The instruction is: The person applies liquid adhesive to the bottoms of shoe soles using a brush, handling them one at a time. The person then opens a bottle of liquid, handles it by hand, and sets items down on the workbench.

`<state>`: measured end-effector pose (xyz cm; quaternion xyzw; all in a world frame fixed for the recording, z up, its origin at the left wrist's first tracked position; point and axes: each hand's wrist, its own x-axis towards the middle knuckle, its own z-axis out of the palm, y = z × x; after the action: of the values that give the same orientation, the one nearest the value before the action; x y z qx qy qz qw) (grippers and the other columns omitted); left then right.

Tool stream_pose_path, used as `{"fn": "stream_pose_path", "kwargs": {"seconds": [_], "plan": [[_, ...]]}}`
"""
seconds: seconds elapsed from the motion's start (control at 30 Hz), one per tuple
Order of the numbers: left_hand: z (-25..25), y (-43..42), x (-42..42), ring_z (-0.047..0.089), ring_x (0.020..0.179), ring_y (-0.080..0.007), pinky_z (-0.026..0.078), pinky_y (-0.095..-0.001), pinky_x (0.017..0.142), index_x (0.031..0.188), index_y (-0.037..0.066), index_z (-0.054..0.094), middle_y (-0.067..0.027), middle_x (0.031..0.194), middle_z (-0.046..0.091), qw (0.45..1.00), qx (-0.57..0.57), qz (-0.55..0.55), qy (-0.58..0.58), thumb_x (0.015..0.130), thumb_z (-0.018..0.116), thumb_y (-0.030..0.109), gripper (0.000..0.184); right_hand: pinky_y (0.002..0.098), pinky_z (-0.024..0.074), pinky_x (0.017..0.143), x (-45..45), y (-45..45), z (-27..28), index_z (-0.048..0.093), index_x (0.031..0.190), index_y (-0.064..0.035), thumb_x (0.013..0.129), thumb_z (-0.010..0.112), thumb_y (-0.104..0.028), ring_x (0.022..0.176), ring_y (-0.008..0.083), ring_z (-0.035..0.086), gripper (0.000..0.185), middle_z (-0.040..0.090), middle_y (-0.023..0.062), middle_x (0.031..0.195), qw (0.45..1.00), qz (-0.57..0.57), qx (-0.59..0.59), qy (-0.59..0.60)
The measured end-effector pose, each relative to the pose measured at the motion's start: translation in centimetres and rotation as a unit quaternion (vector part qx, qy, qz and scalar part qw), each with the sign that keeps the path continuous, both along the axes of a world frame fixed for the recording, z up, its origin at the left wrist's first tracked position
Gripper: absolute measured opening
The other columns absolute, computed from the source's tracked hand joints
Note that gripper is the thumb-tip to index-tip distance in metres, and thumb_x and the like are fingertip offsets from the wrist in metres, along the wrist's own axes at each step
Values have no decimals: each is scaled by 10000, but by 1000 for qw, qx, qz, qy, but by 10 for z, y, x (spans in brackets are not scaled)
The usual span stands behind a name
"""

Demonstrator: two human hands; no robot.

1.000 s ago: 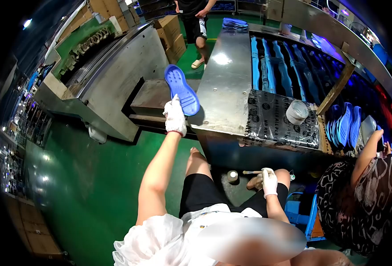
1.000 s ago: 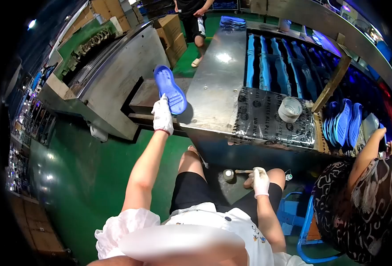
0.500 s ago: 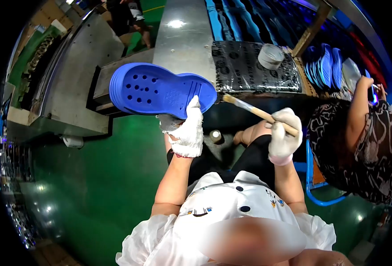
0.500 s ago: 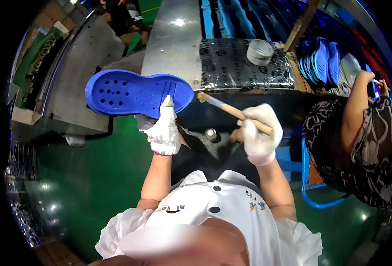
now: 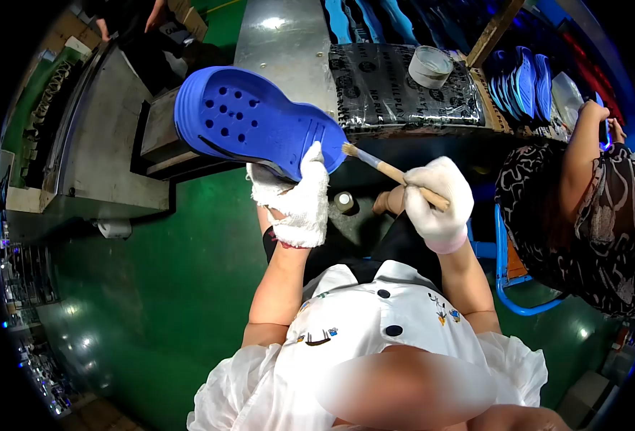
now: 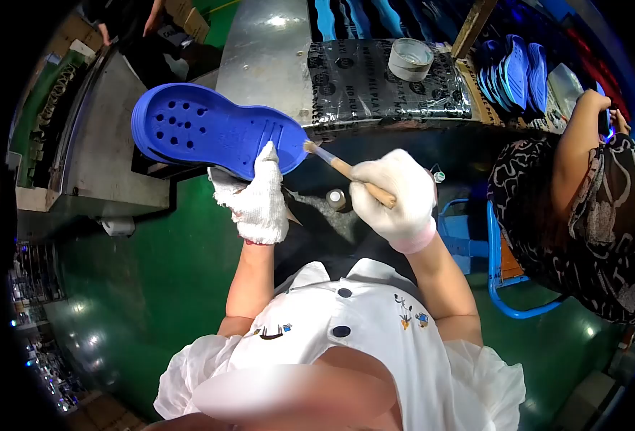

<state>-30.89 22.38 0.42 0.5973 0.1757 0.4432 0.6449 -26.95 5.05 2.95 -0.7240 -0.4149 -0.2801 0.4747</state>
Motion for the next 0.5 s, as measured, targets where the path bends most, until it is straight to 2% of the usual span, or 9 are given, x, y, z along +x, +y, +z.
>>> {"fn": "stream_pose_path", "kwargs": {"seconds": [0.17, 0.27, 0.4, 0.47, 0.5], "plan": [[-5, 4, 3, 594, 923, -195, 488, -323, 845, 1154, -52, 465, -138, 1062, 588, 999, 29, 27, 5, 757, 732, 60, 492, 294, 439, 509, 1, -1, -9, 608, 793, -29, 576, 658, 124, 558, 214, 543, 270, 618, 63, 698, 998, -39, 41, -18], [-7, 5, 4, 600, 931, -205, 493, -330, 846, 1173, -55, 459, -151, 1078, 587, 998, 45, 18, 29, 756, 732, 60, 512, 292, 425, 493, -3, 5, -7, 618, 767, -43, 549, 668, 98, 544, 208, 535, 264, 609, 51, 678, 1000, 1, 6, -19], [-5, 5, 3, 603, 935, -209, 493, -335, 850, 1175, -57, 461, -154, 1084, 589, 999, 33, 12, 25, 757, 732, 60, 511, 292, 415, 482, -4, -5, -8, 621, 785, -46, 591, 670, 78, 549, 210, 525, 235, 603, 44, 677, 1000, 5, 28, 13], [-10, 2, 3, 598, 946, -172, 524, -319, 832, 1203, -18, 463, -113, 1099, 582, 997, 63, 14, 29, 760, 712, -37, 509, 293, 415, 481, 0, -2, -6, 619, 788, -42, 594, 660, 86, 551, 212, 526, 236, 601, 49, 680, 1000, -15, 19, -1], [-9, 2, 3, 598, 946, -172, 524, -319, 832, 1203, -18, 463, -113, 1099, 582, 997, 65, 10, 29, 760, 712, -37, 509, 293, 415, 481, 3, -1, -5, 617, 792, -37, 596, 650, 93, 553, 214, 526, 237, 600, 55, 684, 999, -34, 8, -20]]}}
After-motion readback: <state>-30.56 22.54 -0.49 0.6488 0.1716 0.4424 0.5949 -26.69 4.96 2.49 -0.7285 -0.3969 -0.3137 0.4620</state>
